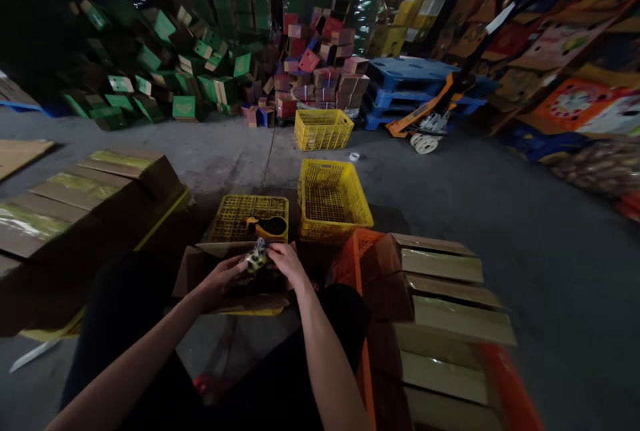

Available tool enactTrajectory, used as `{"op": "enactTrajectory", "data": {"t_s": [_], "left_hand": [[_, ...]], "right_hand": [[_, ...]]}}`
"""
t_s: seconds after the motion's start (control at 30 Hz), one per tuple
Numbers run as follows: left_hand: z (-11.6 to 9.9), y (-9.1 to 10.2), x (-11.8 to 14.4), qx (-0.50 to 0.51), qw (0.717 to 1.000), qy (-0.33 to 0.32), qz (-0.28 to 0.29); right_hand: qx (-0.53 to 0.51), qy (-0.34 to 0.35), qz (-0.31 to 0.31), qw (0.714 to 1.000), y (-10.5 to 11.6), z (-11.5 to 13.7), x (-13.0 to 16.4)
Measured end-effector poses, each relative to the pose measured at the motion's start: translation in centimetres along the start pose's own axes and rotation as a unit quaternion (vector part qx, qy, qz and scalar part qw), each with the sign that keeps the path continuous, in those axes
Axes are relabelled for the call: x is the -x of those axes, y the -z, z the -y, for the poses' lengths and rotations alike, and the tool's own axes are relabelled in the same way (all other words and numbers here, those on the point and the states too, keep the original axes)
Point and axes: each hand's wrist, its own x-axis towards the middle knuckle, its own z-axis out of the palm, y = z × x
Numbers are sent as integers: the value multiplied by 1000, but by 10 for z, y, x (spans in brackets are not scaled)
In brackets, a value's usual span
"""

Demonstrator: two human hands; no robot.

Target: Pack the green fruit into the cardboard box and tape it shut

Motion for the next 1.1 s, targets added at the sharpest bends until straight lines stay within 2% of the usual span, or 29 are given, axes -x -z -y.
{"op": "enactTrajectory", "data": {"t_s": [0.23,0.33,0.47,0.63,0.73,0.9,1.0,1.1], "left_hand": [[7,2,3,-29,996,-36,-70],[8,4,3,-41,993,-60,-90],[7,1,5,-80,989,-82,-94],[7,-2,7,-114,984,-104,-94],[10,-3,9,-87,987,-98,-95],[10,-5,14,43,993,-7,-112],[8,-6,16,89,990,-21,-106],[7,-6,18,105,983,-51,-139]], "right_hand": [[-100,-56,-16,993,0,3,5],[-124,-69,-2,990,1,8,6],[-92,-57,28,994,0,13,11],[-116,-65,2,991,-3,13,15],[-119,-59,-8,991,-3,11,14],[-90,8,-2,996,-2,11,12],[-53,31,18,998,-2,13,12],[-65,5,43,997,-3,13,12]]}}
